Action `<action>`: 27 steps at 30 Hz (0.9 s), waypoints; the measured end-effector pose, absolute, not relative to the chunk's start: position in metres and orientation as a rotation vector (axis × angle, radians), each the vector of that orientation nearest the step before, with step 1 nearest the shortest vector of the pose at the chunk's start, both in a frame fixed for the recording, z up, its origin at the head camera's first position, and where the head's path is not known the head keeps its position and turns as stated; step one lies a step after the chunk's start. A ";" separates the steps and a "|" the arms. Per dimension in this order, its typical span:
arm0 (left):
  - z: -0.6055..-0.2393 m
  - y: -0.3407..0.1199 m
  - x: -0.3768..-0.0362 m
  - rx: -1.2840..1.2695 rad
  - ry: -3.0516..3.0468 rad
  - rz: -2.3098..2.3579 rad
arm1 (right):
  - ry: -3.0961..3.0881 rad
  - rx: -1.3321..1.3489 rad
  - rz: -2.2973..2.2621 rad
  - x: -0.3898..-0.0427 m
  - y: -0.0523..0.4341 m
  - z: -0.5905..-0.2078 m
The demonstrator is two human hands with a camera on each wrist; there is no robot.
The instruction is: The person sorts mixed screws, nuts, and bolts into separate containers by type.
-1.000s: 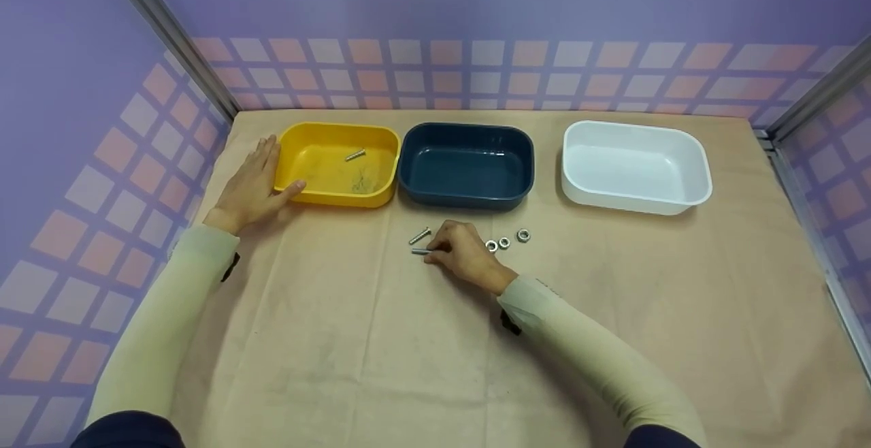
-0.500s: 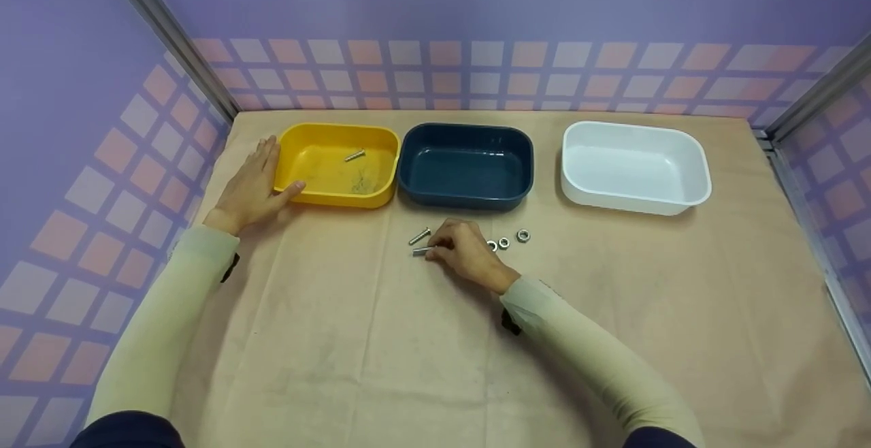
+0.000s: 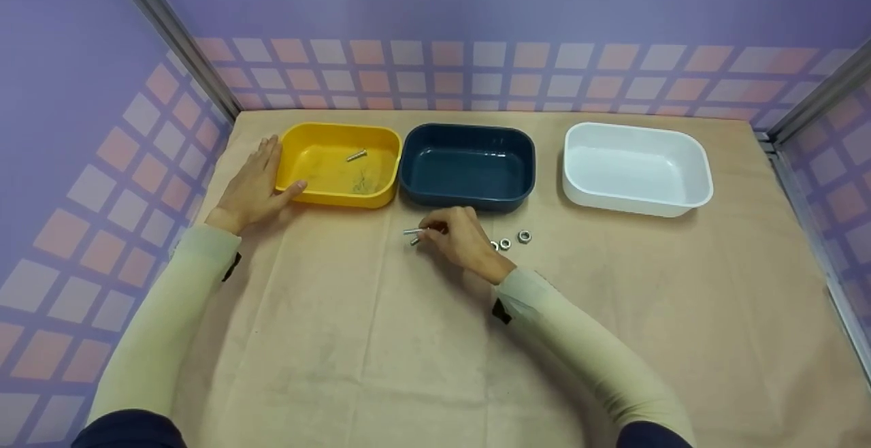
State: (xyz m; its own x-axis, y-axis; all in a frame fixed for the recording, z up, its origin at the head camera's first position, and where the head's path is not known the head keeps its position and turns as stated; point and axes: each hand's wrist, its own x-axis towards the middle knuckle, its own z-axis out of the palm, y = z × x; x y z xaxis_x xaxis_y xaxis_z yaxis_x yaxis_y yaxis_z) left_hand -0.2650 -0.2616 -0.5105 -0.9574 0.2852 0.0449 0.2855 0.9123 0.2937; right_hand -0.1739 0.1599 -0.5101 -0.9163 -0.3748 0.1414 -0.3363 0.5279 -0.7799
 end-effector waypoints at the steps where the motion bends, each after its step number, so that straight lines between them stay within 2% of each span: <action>1: -0.510 -0.262 -0.265 -0.457 -3.070 -0.472 | 2.704 -0.633 -1.378 -0.175 0.158 -0.508; 12: -0.507 -0.262 -0.264 -0.477 -3.076 -0.444 | 2.723 -0.636 -1.437 -0.200 0.131 -0.480; 27: -0.508 -0.261 -0.265 -0.460 -3.095 -0.418 | 2.679 -0.657 -1.456 -0.226 0.085 -0.474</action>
State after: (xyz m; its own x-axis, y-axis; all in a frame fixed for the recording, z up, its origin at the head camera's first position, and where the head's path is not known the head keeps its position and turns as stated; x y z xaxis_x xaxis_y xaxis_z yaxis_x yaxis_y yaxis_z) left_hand -0.2654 -0.2612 -0.5077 -0.9574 0.2876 0.0241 0.2837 0.9225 0.2616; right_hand -0.2256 0.0848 -0.4743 -0.9110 -0.3726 0.1770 -0.3512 0.4754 -0.8066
